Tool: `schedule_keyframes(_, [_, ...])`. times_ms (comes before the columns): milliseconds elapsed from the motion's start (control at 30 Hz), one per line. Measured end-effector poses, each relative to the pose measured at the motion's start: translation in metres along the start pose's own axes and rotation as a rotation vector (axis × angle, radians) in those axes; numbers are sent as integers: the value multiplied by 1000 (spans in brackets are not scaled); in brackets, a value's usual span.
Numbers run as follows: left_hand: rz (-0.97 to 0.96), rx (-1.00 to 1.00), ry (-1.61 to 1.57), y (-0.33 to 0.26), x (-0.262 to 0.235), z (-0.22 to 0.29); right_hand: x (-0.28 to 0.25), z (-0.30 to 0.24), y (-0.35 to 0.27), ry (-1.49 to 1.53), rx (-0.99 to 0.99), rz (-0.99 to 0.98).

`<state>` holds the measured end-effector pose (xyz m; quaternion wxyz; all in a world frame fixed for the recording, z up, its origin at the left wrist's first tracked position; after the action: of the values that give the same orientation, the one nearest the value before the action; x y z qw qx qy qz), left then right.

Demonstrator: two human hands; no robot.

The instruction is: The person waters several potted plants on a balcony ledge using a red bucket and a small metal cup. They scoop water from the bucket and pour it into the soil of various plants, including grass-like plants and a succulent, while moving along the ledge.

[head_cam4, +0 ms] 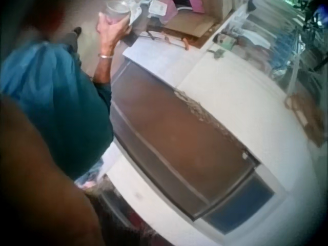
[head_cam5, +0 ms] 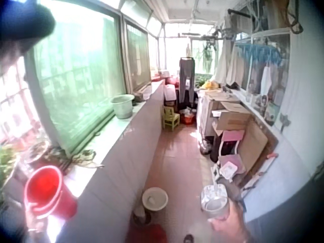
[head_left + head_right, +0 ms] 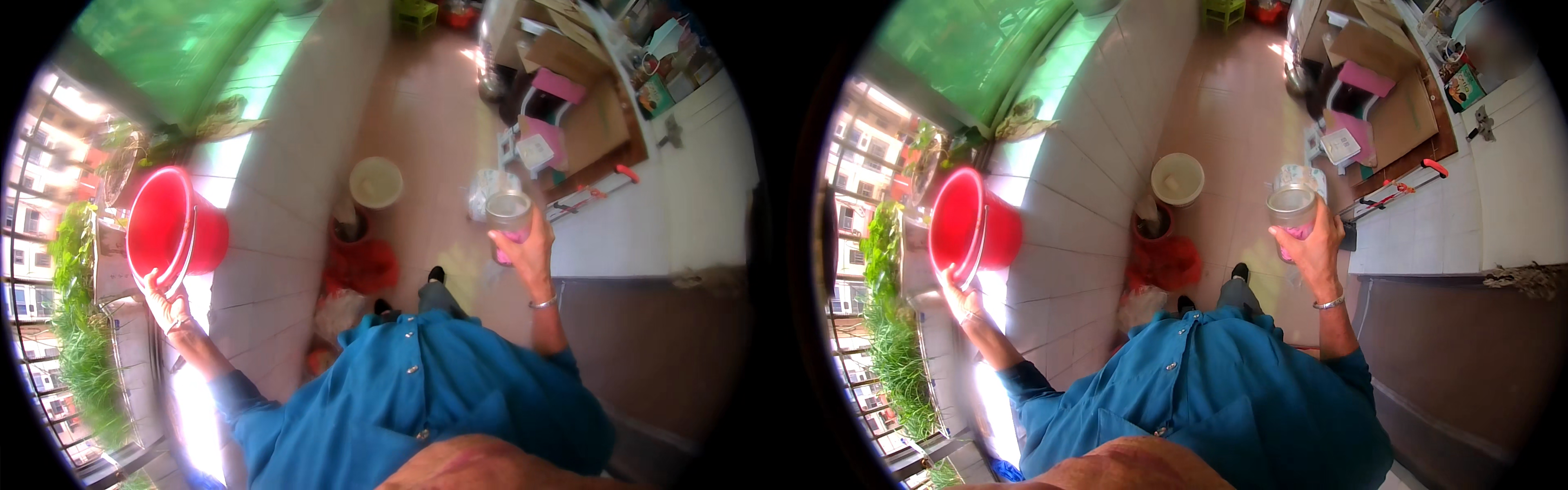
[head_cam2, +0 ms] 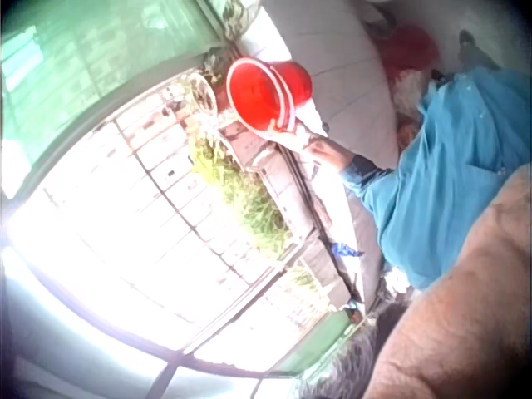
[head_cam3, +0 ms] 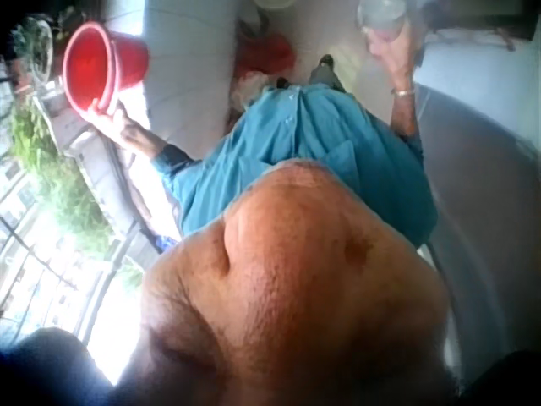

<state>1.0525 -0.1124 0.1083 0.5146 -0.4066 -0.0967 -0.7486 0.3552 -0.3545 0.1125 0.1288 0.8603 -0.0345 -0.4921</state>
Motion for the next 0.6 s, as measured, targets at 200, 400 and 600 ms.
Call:
schedule_keyframes(200, [-80, -86, 23, -14, 18, -21, 3, 37, 47, 78, -11, -11])
schedule_keyframes(400, [163, 75, 66, -97, 103, -92, 4, 96, 113, 38, -85, -30])
schedule_keyframes(600, [66, -38, 107, -119, 185, -187, -1, 141, 165, -15, -68, -46])
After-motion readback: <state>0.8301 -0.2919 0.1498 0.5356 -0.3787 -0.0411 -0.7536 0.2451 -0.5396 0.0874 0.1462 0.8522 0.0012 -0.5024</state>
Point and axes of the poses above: each hand's wrist, its own y-axis towards the middle knuckle, its own x-axis out of the palm, z = x × y, the point moved 7 cm from there along y, towards the middle knuckle, and after that the axes turned 11 degrees about -y, right-handed, at the moved point
